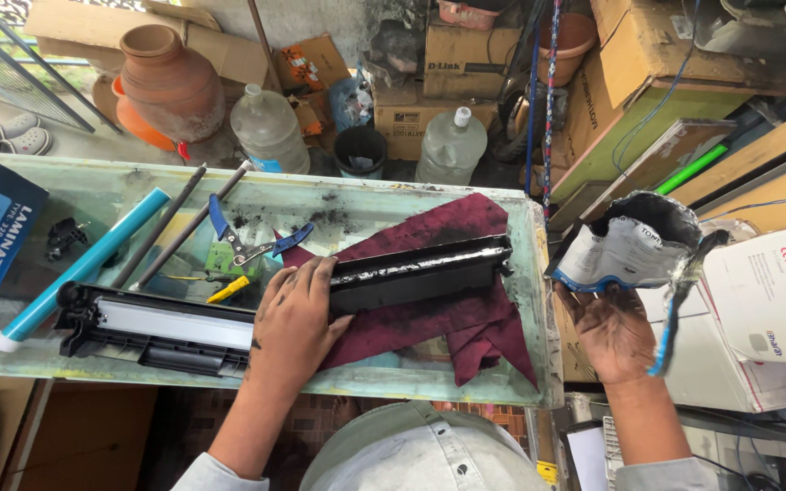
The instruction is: The person disassembles a printer toner cartridge and applies a sealant or toner from a foil pouch to the internal components.
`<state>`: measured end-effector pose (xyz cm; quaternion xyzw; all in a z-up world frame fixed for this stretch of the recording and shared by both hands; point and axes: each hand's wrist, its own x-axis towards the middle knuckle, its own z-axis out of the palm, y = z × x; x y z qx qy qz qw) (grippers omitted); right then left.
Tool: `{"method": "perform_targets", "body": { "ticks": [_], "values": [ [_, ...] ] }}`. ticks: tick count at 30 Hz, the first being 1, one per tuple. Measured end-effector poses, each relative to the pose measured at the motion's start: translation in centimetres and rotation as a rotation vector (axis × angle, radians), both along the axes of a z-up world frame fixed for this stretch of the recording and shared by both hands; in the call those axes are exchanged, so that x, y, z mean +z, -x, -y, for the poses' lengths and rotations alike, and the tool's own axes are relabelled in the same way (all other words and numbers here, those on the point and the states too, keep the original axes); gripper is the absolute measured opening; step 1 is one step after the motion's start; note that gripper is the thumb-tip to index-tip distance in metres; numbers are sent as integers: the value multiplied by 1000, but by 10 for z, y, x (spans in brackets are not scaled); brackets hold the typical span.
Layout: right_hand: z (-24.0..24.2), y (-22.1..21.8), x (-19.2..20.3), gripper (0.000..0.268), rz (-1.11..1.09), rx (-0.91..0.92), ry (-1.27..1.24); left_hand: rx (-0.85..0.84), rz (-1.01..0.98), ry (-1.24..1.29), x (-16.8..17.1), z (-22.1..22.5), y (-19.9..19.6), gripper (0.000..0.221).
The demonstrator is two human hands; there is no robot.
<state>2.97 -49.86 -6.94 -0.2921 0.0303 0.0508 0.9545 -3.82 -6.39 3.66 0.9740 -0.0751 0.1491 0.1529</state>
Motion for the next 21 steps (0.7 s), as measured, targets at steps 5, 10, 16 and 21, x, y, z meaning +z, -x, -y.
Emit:
{"method": "perform_targets", "body": {
  "ticks": [5,10,16,21],
  "values": [
    [0,-1,1,44,9,1,41,65,-120,52,2,2,-1,86],
    [-1,-2,2,40,33,16,20,46,-189,70,5,-3,-10,86],
    [-2,-5,7,38,31,14,34,8,-181,61,10,-4,-13,83],
    [-5,-5,10,35,32,24,76,10,-250,41,8,-1,-19,86]
  ]
}}
